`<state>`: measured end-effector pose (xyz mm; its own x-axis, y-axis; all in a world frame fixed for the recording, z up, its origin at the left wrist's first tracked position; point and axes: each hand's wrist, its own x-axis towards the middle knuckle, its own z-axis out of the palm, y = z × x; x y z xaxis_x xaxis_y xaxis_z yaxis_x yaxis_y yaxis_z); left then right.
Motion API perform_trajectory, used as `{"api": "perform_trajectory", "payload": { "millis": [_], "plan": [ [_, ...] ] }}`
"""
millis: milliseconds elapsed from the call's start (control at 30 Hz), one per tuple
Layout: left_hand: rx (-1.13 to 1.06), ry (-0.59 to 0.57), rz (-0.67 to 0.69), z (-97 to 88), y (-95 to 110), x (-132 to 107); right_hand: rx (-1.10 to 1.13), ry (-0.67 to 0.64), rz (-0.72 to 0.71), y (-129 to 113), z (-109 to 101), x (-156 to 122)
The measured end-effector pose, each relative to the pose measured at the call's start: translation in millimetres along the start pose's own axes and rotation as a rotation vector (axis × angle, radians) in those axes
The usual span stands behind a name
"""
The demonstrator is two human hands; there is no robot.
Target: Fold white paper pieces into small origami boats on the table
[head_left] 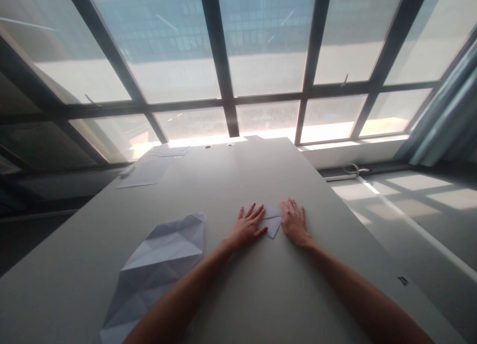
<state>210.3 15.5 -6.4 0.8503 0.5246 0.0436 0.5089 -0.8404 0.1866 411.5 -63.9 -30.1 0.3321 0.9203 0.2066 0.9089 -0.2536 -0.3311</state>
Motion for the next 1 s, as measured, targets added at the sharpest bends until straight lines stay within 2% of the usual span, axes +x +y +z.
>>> {"api": "perform_trajectory", "payload": {
  "millis": [167, 333, 400, 567, 767, 1000],
  "plan": [
    [-0.026, 0.011, -0.001, -3.5, 0.8, -1.4, 0.052, -0.005, -0.053, -1.1, -3.5, 2.8],
    [-0.038, 0.023, -0.009, -3.8, 1.5, -2.2, 0.168, -0.1, -0.342, -6.4, -13.4, 3.0],
    [-0.04, 0.03, -0.013, -3.5, 1.5, -2.3, 0.168, -0.152, -0.401, -8.2, -16.1, 1.6],
    [-0.054, 0.02, -0.034, -2.1, -0.6, -0.4, 0.137, -0.239, -0.443, -5.6, -20.2, 2.4],
    [-0.103, -0.025, -0.044, -5.1, -3.7, 2.8, 0.188, -0.449, -0.514, 6.1, -30.1, 13.6],
    [-0.169, -0.03, -0.074, -9.7, -2.6, 3.4, 0.22, -0.429, -0.463, 4.1, -35.4, 14.4]
  ]
}}
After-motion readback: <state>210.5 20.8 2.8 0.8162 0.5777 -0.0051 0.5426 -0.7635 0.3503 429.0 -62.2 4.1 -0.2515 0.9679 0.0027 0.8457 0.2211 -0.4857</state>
